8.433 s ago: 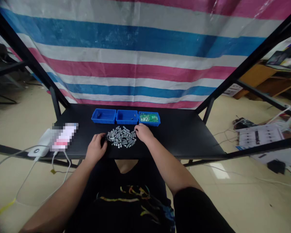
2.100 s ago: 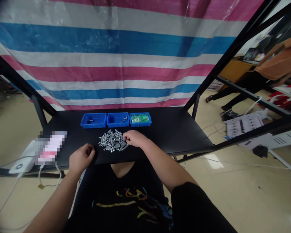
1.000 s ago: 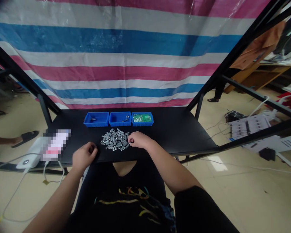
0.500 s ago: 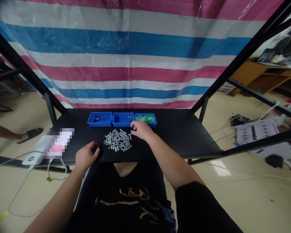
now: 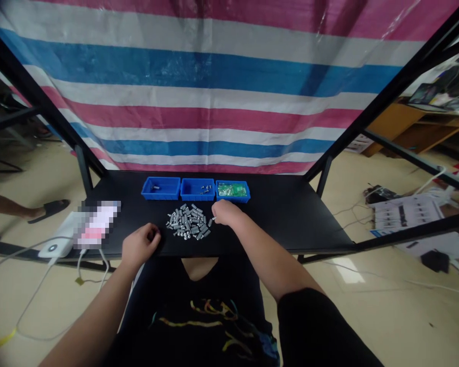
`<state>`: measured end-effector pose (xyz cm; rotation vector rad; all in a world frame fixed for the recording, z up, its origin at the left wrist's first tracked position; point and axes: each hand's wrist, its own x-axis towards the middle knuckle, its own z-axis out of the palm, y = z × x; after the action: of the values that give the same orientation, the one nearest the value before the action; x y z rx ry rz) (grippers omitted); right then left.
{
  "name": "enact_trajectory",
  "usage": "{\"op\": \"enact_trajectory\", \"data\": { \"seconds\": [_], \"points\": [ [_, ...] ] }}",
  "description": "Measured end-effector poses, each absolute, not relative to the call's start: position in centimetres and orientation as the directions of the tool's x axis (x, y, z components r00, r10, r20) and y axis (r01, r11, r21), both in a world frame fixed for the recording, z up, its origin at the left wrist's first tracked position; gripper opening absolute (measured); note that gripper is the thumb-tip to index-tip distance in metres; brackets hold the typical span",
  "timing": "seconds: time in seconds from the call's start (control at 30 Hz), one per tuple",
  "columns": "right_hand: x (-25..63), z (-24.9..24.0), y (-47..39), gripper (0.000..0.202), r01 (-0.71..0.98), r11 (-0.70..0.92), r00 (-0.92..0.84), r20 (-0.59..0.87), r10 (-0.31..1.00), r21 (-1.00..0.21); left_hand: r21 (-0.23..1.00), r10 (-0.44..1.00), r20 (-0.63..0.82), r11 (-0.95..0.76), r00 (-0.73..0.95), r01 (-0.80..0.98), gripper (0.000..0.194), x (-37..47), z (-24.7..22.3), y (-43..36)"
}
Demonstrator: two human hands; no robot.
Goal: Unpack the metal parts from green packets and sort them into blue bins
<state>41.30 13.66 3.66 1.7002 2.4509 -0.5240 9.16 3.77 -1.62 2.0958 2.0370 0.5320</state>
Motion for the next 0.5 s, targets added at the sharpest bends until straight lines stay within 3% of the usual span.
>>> {"op": "enact_trajectory", "data": {
  "seconds": [0.1,0.2,0.3,0.4,0.5],
  "points": [
    [39.6,5.5,14.7,0.014,0.910,0.353,-0.407,-0.301,0.862,-0.219,0.367,0.991,0.134,-0.062,0.013,0.928,0.017,9.1,-1.7,3.8],
    [36.8,7.1,15.7,0.017,0.820,0.419,-0.457,-0.004,0.890,-0.389,0.368,0.989,0.145,-0.061,0.007,0.928,0.017,9.1,-1.7,3.7],
    [34.6,7.9,15.9,0.043,0.765,0.374,-0.325,0.188,0.927,-0.524,0.376,0.988,0.152,-0.056,-0.002,0.925,0.017,9.1,-1.6,3.7],
    [34.5,7.7,15.1,0.033,0.802,0.331,-0.285,0.167,0.944,-0.497,0.379,0.988,0.155,-0.063,0.003,0.923,0.016,9.1,-1.5,3.6],
    [36.1,6.5,13.9,0.016,0.868,0.301,-0.313,0.035,0.949,-0.396,0.373,0.988,0.152,-0.068,0.011,0.925,0.017,9.1,-1.4,3.6]
  ]
}}
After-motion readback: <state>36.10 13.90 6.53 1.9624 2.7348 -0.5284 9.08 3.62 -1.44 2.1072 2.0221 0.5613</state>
